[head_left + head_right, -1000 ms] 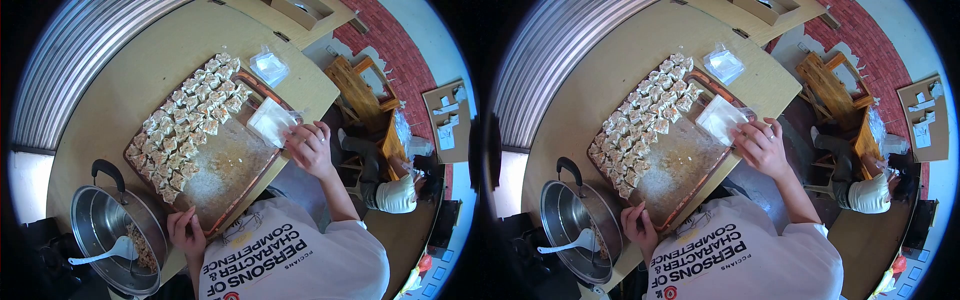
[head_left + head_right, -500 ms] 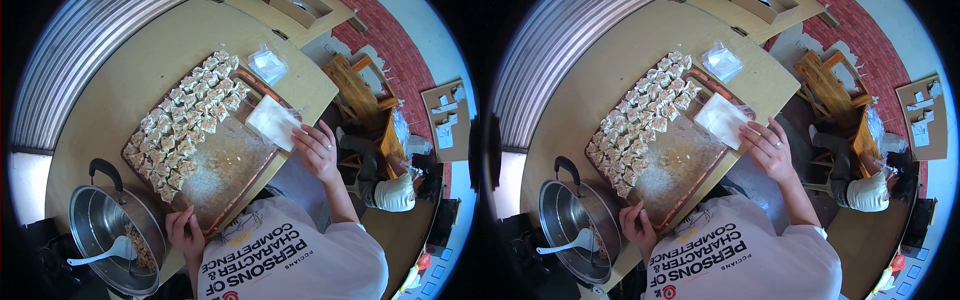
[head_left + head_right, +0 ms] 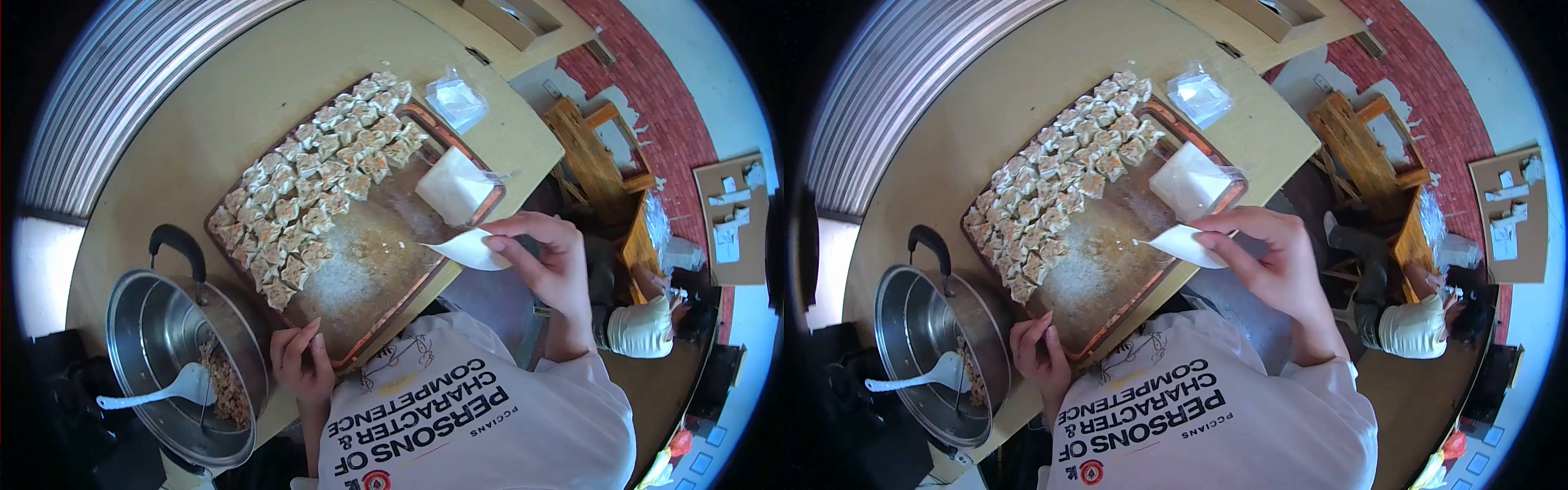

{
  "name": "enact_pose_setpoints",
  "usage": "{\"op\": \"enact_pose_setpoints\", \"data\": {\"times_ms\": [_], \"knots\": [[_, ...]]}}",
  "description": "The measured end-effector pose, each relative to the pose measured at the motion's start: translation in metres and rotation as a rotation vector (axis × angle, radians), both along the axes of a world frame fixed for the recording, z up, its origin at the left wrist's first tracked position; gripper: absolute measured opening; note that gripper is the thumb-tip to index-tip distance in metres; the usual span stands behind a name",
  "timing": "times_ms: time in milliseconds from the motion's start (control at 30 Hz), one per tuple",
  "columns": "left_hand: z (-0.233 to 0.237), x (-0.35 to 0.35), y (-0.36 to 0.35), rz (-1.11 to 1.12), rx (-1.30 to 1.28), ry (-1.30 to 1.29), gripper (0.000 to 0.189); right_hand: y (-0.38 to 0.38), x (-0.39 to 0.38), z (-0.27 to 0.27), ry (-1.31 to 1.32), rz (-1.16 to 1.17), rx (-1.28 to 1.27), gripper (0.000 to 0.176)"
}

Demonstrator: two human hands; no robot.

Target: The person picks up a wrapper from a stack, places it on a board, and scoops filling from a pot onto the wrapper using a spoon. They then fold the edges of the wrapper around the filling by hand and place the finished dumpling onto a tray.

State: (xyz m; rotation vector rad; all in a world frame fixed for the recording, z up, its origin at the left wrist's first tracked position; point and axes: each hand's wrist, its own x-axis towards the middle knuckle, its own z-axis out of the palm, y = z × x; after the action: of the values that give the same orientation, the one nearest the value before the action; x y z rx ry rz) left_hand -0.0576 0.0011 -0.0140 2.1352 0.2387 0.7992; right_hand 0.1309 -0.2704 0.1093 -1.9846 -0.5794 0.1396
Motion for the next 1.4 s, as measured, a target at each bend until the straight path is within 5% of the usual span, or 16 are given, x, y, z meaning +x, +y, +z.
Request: {"op": "enact_pose_setpoints", "data": {"times_ms": [100, 267, 333, 433, 567, 1133, 1400], "knots": [[-0.001, 0.000, 0.000, 0.013, 0.008, -0.017, 0.024, 0.034, 0.009, -0.019, 0.250, 0.096, 0.092, 0.017], [-0.001, -0.002, -0.001, 0.031, -0.036, -0.009, 0.027, 0.086, 0.022, -0.039, 0.156, 0.317, 0.043, 0.020], [-0.002, -0.002, -0.001, 0.053, -0.039, -0.012, 0.028, 0.092, 0.020, -0.039, -0.436, 0.505, -0.161, 0.022], [-0.003, 0.000, 0.000, 0.075, -0.038, -0.013, 0.028, 0.095, 0.000, -0.051, -0.819, 0.631, -0.199, 0.027], [0.000, 0.000, 0.000, 0.073, -0.021, 0.006, 0.030, 0.085, -0.022, -0.086, -0.925, 0.760, -0.339, 0.030], [0.001, 0.002, 0.001, 0.029, 0.036, 0.031, 0.034, 0.074, -0.021, -0.095, -0.822, 0.735, -0.187, 0.027], [-0.005, 0.002, 0.003, 0.003, 0.079, 0.001, 0.033, 0.142, -0.009, -0.035, -0.915, 0.597, 0.290, 0.021]]}}
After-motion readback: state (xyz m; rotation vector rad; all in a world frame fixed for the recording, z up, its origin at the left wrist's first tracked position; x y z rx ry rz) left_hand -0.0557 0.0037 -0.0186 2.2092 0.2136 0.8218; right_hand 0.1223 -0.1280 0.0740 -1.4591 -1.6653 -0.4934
